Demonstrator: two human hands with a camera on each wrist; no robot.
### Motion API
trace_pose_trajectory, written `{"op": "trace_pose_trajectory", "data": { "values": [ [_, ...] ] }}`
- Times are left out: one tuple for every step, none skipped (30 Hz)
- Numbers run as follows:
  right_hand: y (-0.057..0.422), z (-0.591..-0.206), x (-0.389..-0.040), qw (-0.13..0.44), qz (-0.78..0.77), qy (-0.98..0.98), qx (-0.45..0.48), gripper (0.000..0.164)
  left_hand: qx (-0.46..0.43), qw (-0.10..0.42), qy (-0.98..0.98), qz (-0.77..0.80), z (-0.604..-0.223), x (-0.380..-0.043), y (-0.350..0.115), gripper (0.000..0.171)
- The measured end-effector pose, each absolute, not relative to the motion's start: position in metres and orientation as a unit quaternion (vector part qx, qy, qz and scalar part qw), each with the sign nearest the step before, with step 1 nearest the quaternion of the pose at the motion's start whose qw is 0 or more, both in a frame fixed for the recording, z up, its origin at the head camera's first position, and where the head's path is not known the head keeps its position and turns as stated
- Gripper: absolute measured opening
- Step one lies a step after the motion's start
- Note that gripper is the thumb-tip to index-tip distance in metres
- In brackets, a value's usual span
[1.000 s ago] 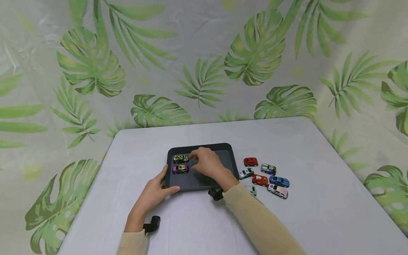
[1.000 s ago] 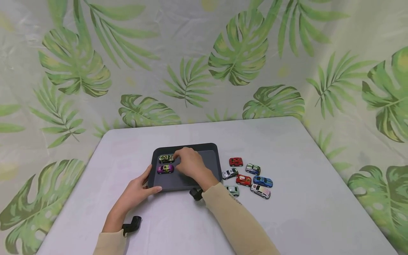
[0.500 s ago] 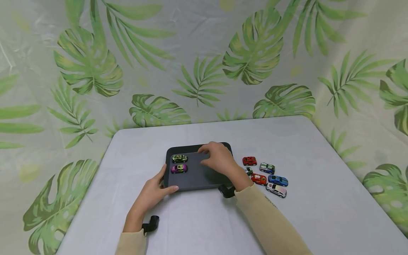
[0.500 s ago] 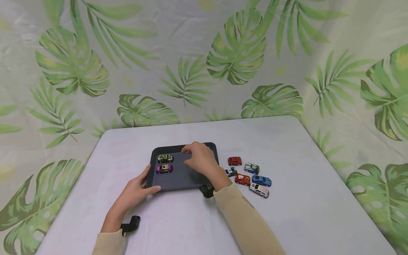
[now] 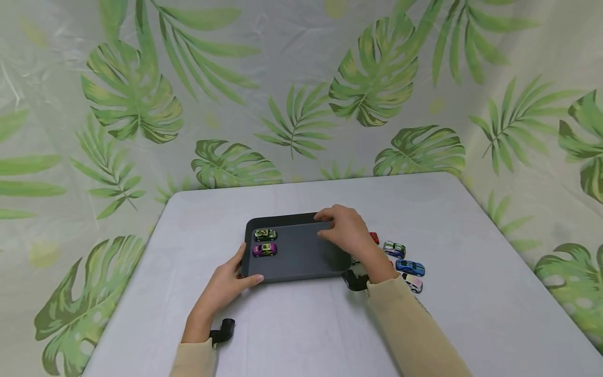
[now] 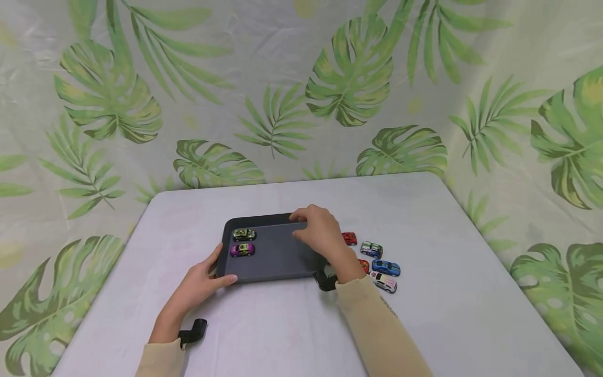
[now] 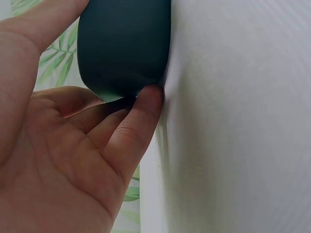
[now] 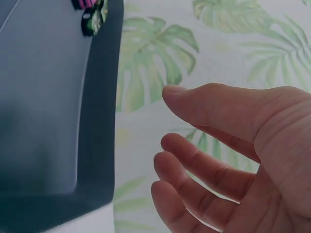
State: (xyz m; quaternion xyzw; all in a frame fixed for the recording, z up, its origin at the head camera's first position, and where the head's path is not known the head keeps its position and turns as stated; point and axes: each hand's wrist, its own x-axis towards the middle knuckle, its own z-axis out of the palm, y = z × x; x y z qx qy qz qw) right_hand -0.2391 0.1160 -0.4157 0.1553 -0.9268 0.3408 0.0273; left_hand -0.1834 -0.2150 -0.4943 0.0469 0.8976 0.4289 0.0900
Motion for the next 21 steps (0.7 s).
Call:
{"op": "trace_pose_trajectory", "data": {
  "values": [
    [0.119,-0.416,-0.239,0.029,0.341,-0.927,0.153,0.035,0.047,0.091,0.897,0.430,-0.494,-0.183,-0.215,0.109],
    [0.122,-0.416,-0.238,0.030,0.341,-0.928,0.150,0.035,0.047,0.091,0.896,0.432,-0.494,-0.183,-0.215,0.109],
    [0.124,-0.417,-0.238,0.032,0.341,-0.928,0.148,0.035,0.048,0.092,0.896,0.433,-0.493,-0.183,-0.215,0.109],
    [0.127,-0.417,-0.238,0.035,0.340,-0.928,0.146,0.035,0.048,0.092,0.896,0.433,-0.493,-0.183,-0.215,0.109],
    [0.129,-0.418,-0.237,0.036,0.341,-0.928,0.144,0.035,0.048,0.091,0.896,0.432,-0.493,-0.183,-0.215,0.109],
    [0.132,-0.419,-0.237,0.038,0.341,-0.928,0.144,0.034,0.047,0.091,0.896,0.431,-0.493,-0.182,-0.215,0.109],
    [0.134,-0.419,-0.236,0.039,0.341,-0.928,0.143,0.034,0.047,0.092,0.897,0.430,-0.493,-0.182,-0.215,0.109],
    [0.136,-0.420,-0.236,0.040,0.340,-0.929,0.141,0.034,0.047,0.092,0.897,0.430,-0.493,-0.182,-0.215,0.109],
    [0.139,-0.421,-0.235,0.041,0.340,-0.929,0.139,0.034,0.047,0.092,0.898,0.429,-0.492,-0.182,-0.215,0.108],
    [0.142,-0.421,-0.235,0.040,0.339,-0.930,0.137,0.034,0.046,0.092,0.898,0.428,-0.492,-0.182,-0.215,0.108],
    [0.144,-0.422,-0.234,0.040,0.338,-0.930,0.135,0.034,0.048,0.092,0.898,0.428,-0.492,-0.182,-0.215,0.108],
    [0.147,-0.423,-0.234,0.040,0.337,-0.931,0.133,0.034,0.047,0.092,0.897,0.429,-0.492,-0.182,-0.215,0.108],
    [0.150,-0.425,-0.233,0.039,0.337,-0.932,0.128,0.033,0.050,0.092,0.897,0.429,-0.492,-0.182,-0.215,0.108],
    [0.153,-0.426,-0.232,0.038,0.335,-0.933,0.123,0.033,0.050,0.091,0.897,0.429,-0.492,-0.182,-0.215,0.108],
    [0.157,-0.427,-0.232,0.037,0.335,-0.934,0.118,0.033,0.052,0.091,0.897,0.429,-0.492,-0.182,-0.215,0.108],
    [0.159,-0.429,-0.232,0.034,0.334,-0.935,0.114,0.033,0.051,0.091,0.897,0.429,-0.492,-0.182,-0.216,0.108],
    [0.162,-0.430,-0.231,0.032,0.335,-0.935,0.110,0.034,0.052,0.091,0.898,0.427,-0.492,-0.183,-0.216,0.108],
    [0.165,-0.431,-0.231,0.029,0.336,-0.936,0.106,0.034,0.052,0.091,0.899,0.426,-0.493,-0.183,-0.216,0.108],
    [0.168,-0.433,-0.230,0.028,0.336,-0.936,0.102,0.034,0.054,0.090,0.899,0.425,-0.494,-0.183,-0.216,0.108],
    [0.171,-0.434,-0.230,0.026,0.336,-0.936,0.100,0.035,0.053,0.089,0.900,0.423,-0.494,-0.184,-0.216,0.108],
    [0.174,-0.435,-0.230,0.023,0.339,-0.935,0.099,0.035,0.055,0.089,0.901,0.422,-0.495,-0.184,-0.217,0.108]
  ]
}}
